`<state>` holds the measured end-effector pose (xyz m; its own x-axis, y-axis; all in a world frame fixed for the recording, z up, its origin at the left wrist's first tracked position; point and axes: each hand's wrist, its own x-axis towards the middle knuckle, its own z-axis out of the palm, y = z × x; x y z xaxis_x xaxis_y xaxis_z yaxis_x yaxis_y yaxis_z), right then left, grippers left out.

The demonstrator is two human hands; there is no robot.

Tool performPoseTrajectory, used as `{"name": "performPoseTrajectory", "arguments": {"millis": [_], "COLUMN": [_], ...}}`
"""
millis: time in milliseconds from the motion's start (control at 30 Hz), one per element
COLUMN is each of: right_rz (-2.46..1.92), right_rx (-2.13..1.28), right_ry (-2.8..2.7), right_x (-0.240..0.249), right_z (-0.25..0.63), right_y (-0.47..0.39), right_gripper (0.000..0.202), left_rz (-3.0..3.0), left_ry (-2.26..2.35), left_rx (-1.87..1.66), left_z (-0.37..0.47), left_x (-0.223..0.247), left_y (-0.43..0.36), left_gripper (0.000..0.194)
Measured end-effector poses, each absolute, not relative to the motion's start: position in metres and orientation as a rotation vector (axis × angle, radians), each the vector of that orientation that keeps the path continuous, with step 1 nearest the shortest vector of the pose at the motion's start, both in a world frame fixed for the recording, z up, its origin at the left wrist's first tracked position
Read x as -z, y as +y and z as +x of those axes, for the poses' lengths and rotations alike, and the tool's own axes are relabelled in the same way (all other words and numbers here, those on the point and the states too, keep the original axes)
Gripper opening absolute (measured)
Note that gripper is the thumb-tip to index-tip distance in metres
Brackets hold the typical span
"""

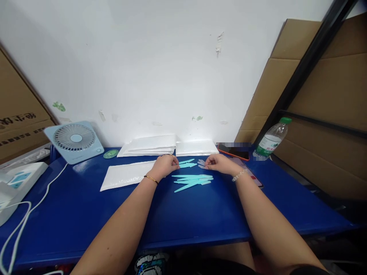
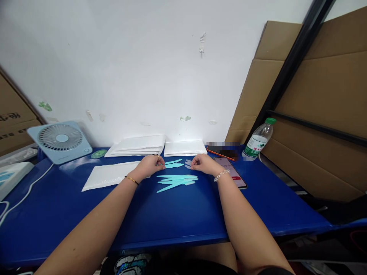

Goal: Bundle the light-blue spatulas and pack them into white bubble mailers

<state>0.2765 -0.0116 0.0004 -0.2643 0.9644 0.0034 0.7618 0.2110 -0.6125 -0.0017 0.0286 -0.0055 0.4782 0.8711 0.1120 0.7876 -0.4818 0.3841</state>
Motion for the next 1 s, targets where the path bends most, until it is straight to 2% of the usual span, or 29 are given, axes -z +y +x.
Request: {"name": "performPoseTrajectory", "arguments": {"millis": [100,300,433,800,1000], "right_rz": [-1.580,-1.521,-1.510,-1.506,-1.618], "right_rx": [-0.907,-0.959,-1.028,-0.930,-0.768], "right_ry": [-2.226,-2.292,-2.309,-2.255,-2.042], "right_x": [-0.008,-0.008,-0.007,-0.007,-0.002], "right_z": [0.275,0.273,0.274,0.280,0.291], "right_y": [-0.020,-0.023,-0.022,-0.021,-0.012], "right_gripper": [0.016,0.022,0.026,0.021,0.018], "left_rz": [2.412,2.375,2.391,2.487,2.470], "left_ry": [1.245,1.075,1.107,1.198,1.244], "left_rx": [-0.405,-0.289,-0.234,-0.194,-0.232], "left_z": [0.003,0.011,0.014,0.013,0.004], "left_x": [0.005,0.009,0.011,0.006,0.006], "left_y": [0.021,0.012,0.012,0.013,0.020], "left_gripper": [0.025,0.032,0.028,0.020,0.019]}}
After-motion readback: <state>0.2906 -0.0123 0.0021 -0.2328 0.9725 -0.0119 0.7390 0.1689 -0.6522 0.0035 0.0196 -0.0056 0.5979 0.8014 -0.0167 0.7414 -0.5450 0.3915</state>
